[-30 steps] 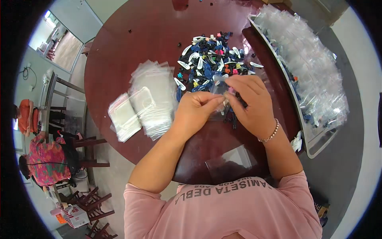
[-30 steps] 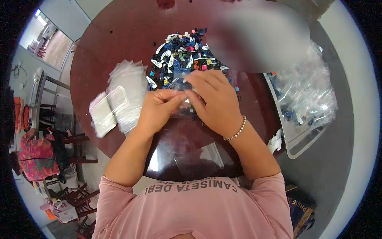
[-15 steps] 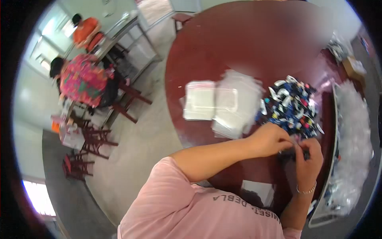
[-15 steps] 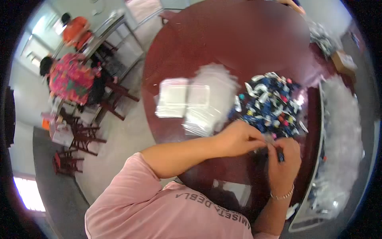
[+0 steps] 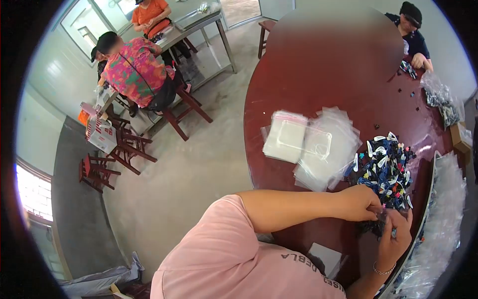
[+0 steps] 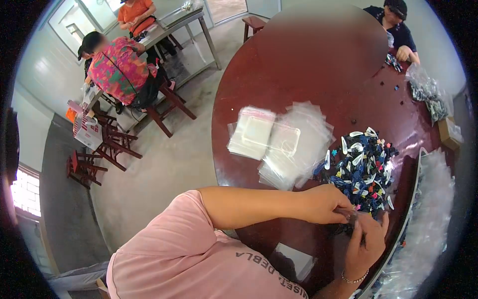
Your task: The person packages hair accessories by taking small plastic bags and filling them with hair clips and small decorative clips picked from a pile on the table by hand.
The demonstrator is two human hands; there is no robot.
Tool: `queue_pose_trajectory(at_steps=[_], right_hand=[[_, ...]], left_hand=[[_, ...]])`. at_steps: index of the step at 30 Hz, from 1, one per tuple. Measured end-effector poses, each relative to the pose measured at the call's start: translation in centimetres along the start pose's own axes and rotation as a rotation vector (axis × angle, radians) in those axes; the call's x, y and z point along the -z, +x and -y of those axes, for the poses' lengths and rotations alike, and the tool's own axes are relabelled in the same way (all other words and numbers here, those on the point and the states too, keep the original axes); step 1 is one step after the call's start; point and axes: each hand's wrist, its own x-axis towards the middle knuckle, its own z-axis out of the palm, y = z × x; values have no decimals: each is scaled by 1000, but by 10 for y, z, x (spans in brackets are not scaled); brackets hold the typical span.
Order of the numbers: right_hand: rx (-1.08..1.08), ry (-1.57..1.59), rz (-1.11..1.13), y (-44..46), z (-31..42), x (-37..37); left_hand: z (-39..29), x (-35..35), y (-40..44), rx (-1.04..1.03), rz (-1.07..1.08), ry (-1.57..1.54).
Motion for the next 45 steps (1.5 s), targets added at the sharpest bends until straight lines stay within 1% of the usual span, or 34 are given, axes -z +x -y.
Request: queue_pose_trajectory(at_steps=[1,2,3,4,5,6,8,9,12,14,15,17,21,23,25,27,28,29,30,31,33,34,36,38,39,40,41,42,43,44,45], right_hand=[[50,39,12,-1,1,0],[99,78,24,-2,2,1],[103,78,26,-2,5,3],[93,72,98,-2,9,5],[85,67,170,-1,11,6],[92,70,171,-1,10,4],[32,-18,153,-3,8,-1],[42,-12,155,-3,7,-1],[89,-7,199,-2,5,1],[161,-18,282,-1,7,3],[160,-22,285,-1,7,3],[87,49,356,-3,7,2],[9,60,367,-1,14,3],[124,69,347,-1,16,5],[145,37,349,-1,18,6],[165,5,351,-1,18,7],[207,-4,370,-1,16,8],[248,-12,390,-1,14,8],[245,-14,389,-1,12,8],[261,12,373,-2,10,7],[275,36,356,-4,6,7],[289,44,334,-5,5,8],[297,48,313,-6,5,8],[301,92,291,-4,6,9],[270,76,296,-4,6,10],[255,112,260,-2,4,11],[226,139,223,-1,1,12],[120,224,146,-2,-4,13],[5,291,57,-3,-9,15],[-160,341,-31,-5,-17,14],[-311,385,-139,-5,-27,12]], left_hand=[[-1,3,1,0,-5,0],[-2,6,3,19,50,82],[-2,8,4,37,107,163],[-1,7,4,37,103,164],[3,5,4,-27,55,173],[5,3,4,-91,7,184],[7,1,4,-125,-16,182],[9,0,4,-159,-33,178],[12,-1,4,-192,-63,179],[10,2,3,-168,-47,195],[8,3,3,-149,-24,208],[7,5,3,-143,-14,237],[2,12,5,-112,54,309],[0,14,4,-97,39,326],[-2,16,3,-81,23,343],[-4,19,2,-174,61,360],[-5,19,1,-177,63,359],[-6,19,-1,-252,68,333],[-8,20,-2,-326,74,306],[-11,20,0,-328,77,303],[-17,22,4,-193,260,224],[-17,22,3,-194,262,221],[-15,22,1,-212,203,200],[-13,21,3,-194,218,204],[-12,19,6,-177,236,206],[-12,19,6,-130,205,218],[-9,17,4,-90,128,196],[-13,22,6,-41,145,227],[-5,21,5,-100,58,247],[-4,20,5,-100,-19,297],[-5,18,5,8,-60,287]])
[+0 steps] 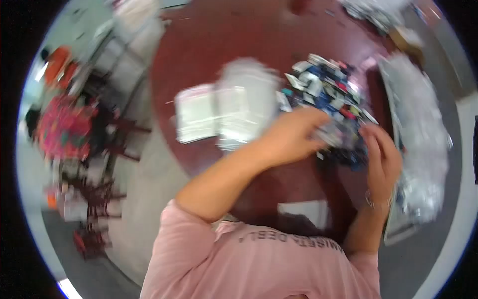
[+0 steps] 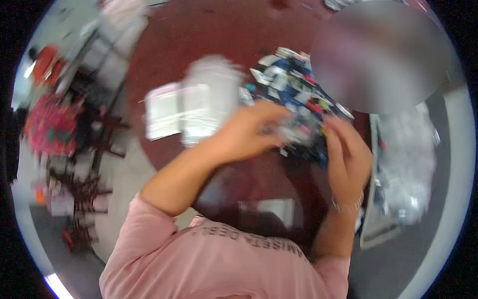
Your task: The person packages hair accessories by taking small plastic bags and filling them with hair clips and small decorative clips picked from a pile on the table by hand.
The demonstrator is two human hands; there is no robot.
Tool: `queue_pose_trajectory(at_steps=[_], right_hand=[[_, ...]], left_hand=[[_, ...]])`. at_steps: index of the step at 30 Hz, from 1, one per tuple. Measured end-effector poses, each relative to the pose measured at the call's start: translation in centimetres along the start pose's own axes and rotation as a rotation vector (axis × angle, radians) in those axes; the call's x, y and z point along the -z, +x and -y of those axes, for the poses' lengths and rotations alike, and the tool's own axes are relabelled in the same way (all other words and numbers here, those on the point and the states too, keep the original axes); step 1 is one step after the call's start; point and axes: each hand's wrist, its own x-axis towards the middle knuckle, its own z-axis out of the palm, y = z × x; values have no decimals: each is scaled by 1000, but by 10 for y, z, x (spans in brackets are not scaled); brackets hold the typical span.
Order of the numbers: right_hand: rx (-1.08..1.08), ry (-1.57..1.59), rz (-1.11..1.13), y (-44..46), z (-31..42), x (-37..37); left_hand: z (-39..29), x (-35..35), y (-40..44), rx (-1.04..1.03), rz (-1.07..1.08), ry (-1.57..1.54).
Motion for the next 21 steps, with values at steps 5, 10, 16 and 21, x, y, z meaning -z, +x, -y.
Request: queue_pose_trajectory(at_steps=[5,10,16,21], right_hand=[[-146,-452,7,4,-44,19],[-123,-643,152,-2,-62,20],[-110,-456,275,-1,-67,15],[-61,-408,297,-1,-69,1]], left_hand=[[-7,5,2,174,-109,-161],[-1,-1,3,189,-72,-201],[-16,4,2,272,2,-160],[-10,-1,4,276,-66,-264]])
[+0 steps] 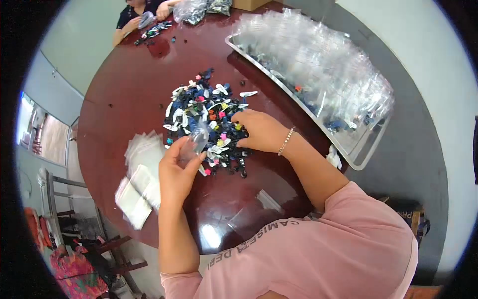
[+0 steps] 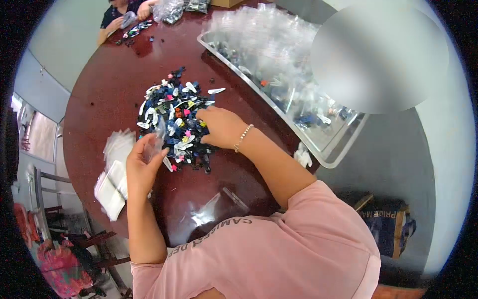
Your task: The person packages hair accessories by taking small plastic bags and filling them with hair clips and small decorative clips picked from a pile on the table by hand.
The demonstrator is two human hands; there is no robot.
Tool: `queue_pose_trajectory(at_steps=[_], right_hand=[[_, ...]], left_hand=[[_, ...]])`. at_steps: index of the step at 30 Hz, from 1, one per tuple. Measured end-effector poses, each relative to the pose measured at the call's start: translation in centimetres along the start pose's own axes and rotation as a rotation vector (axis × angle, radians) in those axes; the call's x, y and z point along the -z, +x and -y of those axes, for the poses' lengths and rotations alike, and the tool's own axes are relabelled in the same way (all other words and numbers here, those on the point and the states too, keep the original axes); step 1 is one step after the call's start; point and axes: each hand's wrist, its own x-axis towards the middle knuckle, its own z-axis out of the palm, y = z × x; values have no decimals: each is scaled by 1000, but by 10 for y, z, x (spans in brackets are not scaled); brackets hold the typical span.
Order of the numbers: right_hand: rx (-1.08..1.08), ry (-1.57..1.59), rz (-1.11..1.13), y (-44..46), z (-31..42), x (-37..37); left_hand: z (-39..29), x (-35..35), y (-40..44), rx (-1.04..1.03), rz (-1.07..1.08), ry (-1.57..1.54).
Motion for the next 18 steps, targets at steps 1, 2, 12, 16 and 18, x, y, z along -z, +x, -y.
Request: queue_pose_trajectory(at_steps=[1,2,12,16,18], right_hand=[[11,13,-16,1,1,-5],[34,33,-9,1,2,-10],[-15,62,-73,3,7,-15],[44,150,-108,3,-1,-10],[30,201,-89,4,-4,-7]], left_hand=[[2,2,-3,22,0,-15],[2,1,-3,15,10,3],[13,0,0,46,57,-31],[9,-1,-1,34,61,26],[8,-1,-3,30,80,10]])
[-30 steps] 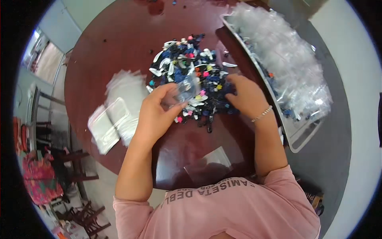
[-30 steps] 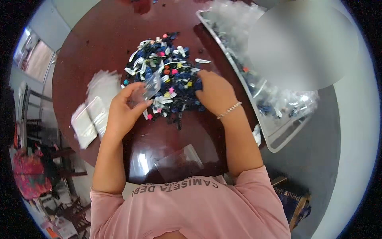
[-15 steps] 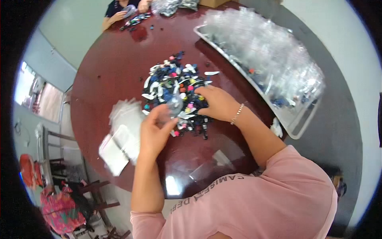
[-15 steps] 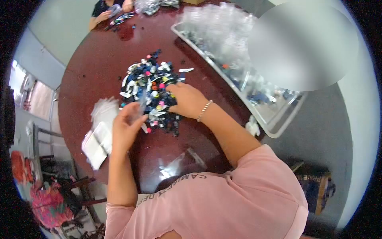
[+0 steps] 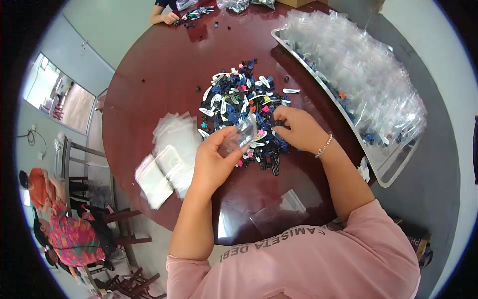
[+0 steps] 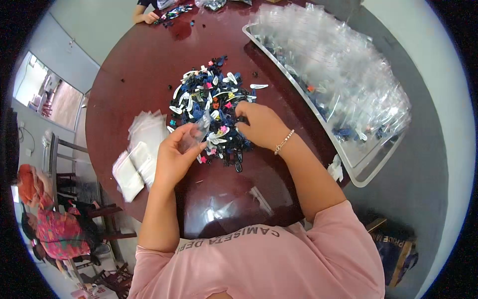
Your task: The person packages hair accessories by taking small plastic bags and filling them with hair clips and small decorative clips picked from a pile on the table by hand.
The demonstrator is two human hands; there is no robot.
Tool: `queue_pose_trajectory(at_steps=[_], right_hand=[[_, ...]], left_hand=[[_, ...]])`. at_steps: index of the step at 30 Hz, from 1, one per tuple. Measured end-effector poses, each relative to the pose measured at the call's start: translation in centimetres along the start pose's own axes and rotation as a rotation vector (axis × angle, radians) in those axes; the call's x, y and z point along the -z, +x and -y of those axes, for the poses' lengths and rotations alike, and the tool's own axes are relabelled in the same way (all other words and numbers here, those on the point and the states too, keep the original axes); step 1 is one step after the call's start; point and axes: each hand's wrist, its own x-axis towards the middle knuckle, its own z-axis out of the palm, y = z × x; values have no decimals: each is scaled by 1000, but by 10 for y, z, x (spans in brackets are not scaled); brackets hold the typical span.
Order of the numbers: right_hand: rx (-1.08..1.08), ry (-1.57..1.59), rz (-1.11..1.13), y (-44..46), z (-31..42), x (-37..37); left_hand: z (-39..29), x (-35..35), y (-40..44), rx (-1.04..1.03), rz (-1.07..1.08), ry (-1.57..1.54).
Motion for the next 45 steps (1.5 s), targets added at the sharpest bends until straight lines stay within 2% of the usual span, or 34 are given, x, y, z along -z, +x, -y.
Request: queue_pose_trajectory(at_steps=[3,5,6,8,9,11,13,15,17,20,23,25,30,35,38,40,42,43,45], right_hand=[[-73,113,38,0,-10,-6],[-248,587,65,6,-12,-6],[-237,575,69,8,-9,-3],[-456,719,85,9,0,5],[-456,700,86,11,1,7],[-581,939,54,11,3,7],[-590,922,64,11,-3,2],[-583,1176,71,12,-6,1],[-591,1201,71,14,-12,1],[-571,1424,85,16,-22,-1],[-567,1453,88,18,-14,3],[-569,1476,83,19,-7,5],[-511,1514,149,19,-11,6],[-488,1383,139,18,-18,2],[-513,1436,87,17,-21,0],[-539,1317,40,16,-13,7],[-586,1101,-59,14,0,10],[-589,1112,-68,13,0,12],[-530,661,55,13,-1,19]], left_hand=[[-3,-1,-1,-10,7,54],[0,-1,-2,-22,-11,48],[-1,-1,-3,-35,-3,46],[-2,-1,-2,-60,7,29],[-3,0,-2,-46,12,11],[-3,1,-5,-24,7,-37],[-4,1,-5,-26,-14,-65],[-3,0,-5,-5,-24,-89],[1,-1,-4,-21,28,-68],[-6,-1,-7,-23,17,-148],[-5,-3,-7,-41,35,-185],[-15,-2,-9,-37,50,-33],[1,-7,-9,-103,17,-70],[-3,-9,-9,-84,31,-41],[-8,-6,-7,-19,37,-17],[0,-3,-5,25,49,-144],[-2,-4,-5,22,40,-107],[-3,-3,-5,9,13,-86],[1,-3,-5,-1,27,-68]])
